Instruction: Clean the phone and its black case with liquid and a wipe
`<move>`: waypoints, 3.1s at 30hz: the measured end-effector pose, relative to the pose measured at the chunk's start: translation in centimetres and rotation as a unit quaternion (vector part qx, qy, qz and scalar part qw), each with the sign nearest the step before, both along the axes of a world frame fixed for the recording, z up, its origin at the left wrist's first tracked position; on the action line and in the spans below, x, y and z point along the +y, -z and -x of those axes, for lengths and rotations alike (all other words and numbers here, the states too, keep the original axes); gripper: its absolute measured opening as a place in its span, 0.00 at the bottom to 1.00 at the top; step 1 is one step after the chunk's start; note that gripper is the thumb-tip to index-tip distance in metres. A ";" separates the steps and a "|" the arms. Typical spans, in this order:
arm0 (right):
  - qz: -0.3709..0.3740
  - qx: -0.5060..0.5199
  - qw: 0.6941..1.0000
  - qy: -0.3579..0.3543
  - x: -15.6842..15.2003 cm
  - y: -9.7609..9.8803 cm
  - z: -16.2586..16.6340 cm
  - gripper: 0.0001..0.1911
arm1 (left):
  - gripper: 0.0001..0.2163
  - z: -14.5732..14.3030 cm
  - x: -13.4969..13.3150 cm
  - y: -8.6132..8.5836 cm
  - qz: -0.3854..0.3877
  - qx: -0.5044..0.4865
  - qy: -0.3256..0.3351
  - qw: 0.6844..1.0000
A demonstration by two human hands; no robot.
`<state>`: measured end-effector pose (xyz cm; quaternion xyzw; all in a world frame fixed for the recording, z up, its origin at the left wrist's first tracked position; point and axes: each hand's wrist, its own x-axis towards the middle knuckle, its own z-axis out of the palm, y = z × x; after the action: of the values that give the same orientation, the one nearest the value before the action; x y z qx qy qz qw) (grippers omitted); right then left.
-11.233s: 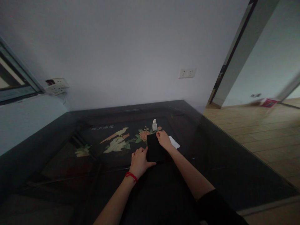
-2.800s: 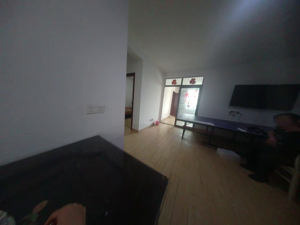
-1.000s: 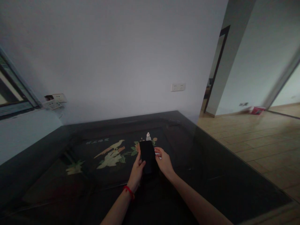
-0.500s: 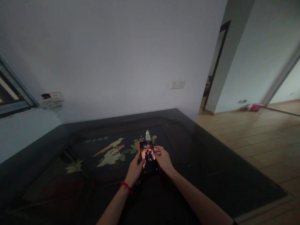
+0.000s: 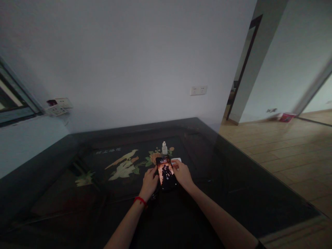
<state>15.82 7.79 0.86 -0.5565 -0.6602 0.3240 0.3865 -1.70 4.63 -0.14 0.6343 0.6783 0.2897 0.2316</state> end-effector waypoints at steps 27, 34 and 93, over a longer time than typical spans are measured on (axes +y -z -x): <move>-0.022 -0.072 0.997 -0.026 0.6 0.0 -0.4 0.16 | 0.28 0.3 0.2 -0.8 0.016 -0.073 0.000 0.997; -0.020 -0.053 0.998 -0.018 0.5 0.0 -0.2 0.17 | 0.19 0.4 1.1 -2.0 0.095 -0.260 0.001 0.961; -0.023 0.156 0.968 -0.196 -2.9 -7.6 -1.5 0.20 | 0.21 0.1 -1.1 -5.6 -0.130 -0.202 0.081 0.967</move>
<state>17.37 4.90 8.49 -0.3495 -0.6954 0.4609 0.4263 -1.77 3.52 5.44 0.6398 0.5206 0.4779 0.3022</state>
